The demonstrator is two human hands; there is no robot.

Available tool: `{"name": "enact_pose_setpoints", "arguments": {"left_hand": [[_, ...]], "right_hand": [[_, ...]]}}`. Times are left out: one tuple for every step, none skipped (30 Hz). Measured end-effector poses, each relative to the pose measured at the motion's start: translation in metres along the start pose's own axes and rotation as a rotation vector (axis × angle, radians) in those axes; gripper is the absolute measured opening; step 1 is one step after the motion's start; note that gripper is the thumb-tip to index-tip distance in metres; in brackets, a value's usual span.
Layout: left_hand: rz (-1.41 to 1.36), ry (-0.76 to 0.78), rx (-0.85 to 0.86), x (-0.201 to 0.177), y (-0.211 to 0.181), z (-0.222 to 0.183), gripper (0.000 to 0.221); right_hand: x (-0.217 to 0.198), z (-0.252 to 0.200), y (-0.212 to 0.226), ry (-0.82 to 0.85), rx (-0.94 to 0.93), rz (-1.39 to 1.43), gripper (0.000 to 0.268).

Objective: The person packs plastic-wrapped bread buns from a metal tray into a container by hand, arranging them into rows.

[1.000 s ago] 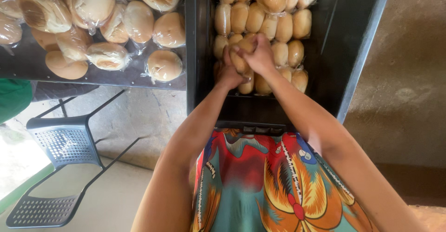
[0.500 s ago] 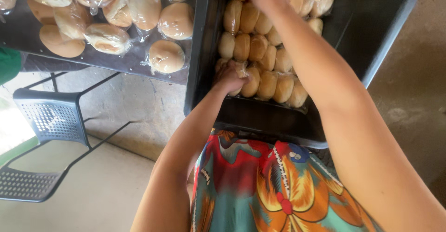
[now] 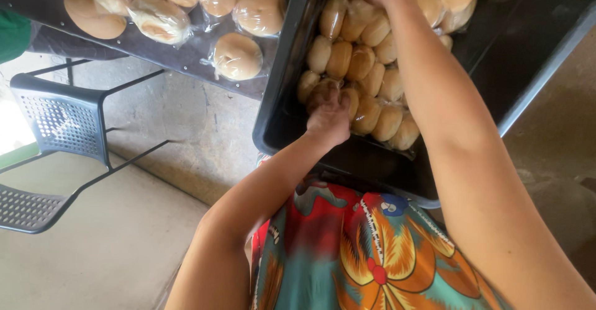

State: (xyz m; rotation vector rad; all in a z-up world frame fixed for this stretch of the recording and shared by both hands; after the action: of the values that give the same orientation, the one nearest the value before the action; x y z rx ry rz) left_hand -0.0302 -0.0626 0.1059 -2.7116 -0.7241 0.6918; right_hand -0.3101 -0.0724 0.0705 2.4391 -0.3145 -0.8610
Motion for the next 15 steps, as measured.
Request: {"name": "enact_pose_setpoints", "arguments": {"left_hand": [[-0.064,0.004,0.038,-0.001,-0.003,-0.003,0.08],[-0.059,0.003,0.043,-0.002,-0.004,-0.005,0.08],[0.019,-0.021,0.051,-0.004,-0.006,-0.007,0.08],[0.095,-0.042,0.059,-0.002,-0.007,-0.008,0.081],[0.098,-0.039,0.064,0.003,-0.007,-0.008,0.081],[0.116,-0.075,0.089,0.003,-0.008,-0.008,0.077],[0.134,-0.111,0.115,0.004,-0.009,-0.008,0.074],[0.137,-0.108,0.119,0.007,-0.008,-0.006,0.074],[0.111,-0.066,0.119,0.014,-0.007,-0.002,0.078],[0.084,-0.026,0.119,0.019,-0.007,-0.001,0.083],[0.085,-0.026,0.122,0.022,-0.008,-0.001,0.083],[0.141,-0.063,0.118,0.021,-0.01,-0.001,0.084],[0.196,-0.101,0.115,0.02,-0.011,-0.002,0.086],[0.199,-0.1,0.119,0.022,-0.012,-0.001,0.086],[0.222,-0.058,0.12,0.026,-0.012,0.001,0.084]], "right_hand": [[0.017,-0.012,-0.007,0.059,0.03,0.099,0.071],[0.036,-0.024,-0.013,0.12,0.077,0.195,0.071],[0.055,-0.037,-0.011,0.146,0.022,0.228,0.071],[0.078,-0.054,-0.008,0.163,-0.079,0.237,0.071],[0.098,-0.07,-0.004,0.18,-0.179,0.247,0.071],[0.121,-0.087,-0.012,0.258,-0.126,0.179,0.073],[0.139,-0.099,-0.019,0.336,-0.073,0.111,0.076],[0.142,-0.101,-0.022,0.333,-0.069,0.113,0.076],[0.147,-0.106,-0.015,0.347,-0.202,-0.031,0.079],[0.151,-0.113,-0.007,0.359,-0.337,-0.178,0.081],[0.152,-0.113,-0.007,0.357,-0.334,-0.178,0.081],[0.153,-0.11,-0.007,0.353,-0.299,-0.234,0.083],[0.157,-0.107,-0.007,0.35,-0.264,-0.29,0.085],[0.164,-0.107,-0.005,0.347,-0.261,-0.288,0.085],[0.177,-0.106,-0.001,0.36,-0.289,-0.378,0.088]]}}
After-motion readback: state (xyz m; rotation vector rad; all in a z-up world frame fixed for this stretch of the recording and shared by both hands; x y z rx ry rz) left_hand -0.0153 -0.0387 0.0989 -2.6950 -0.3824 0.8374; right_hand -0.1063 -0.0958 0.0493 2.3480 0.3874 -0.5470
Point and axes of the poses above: each hand's wrist, its own z-axis towards the middle knuckle, its own x-axis out of the palm, y = z × x, the point moved 8 cm from there along z, towards the middle knuckle, and after that the axes turned 6 degrees about y, right-handed, at the moved point
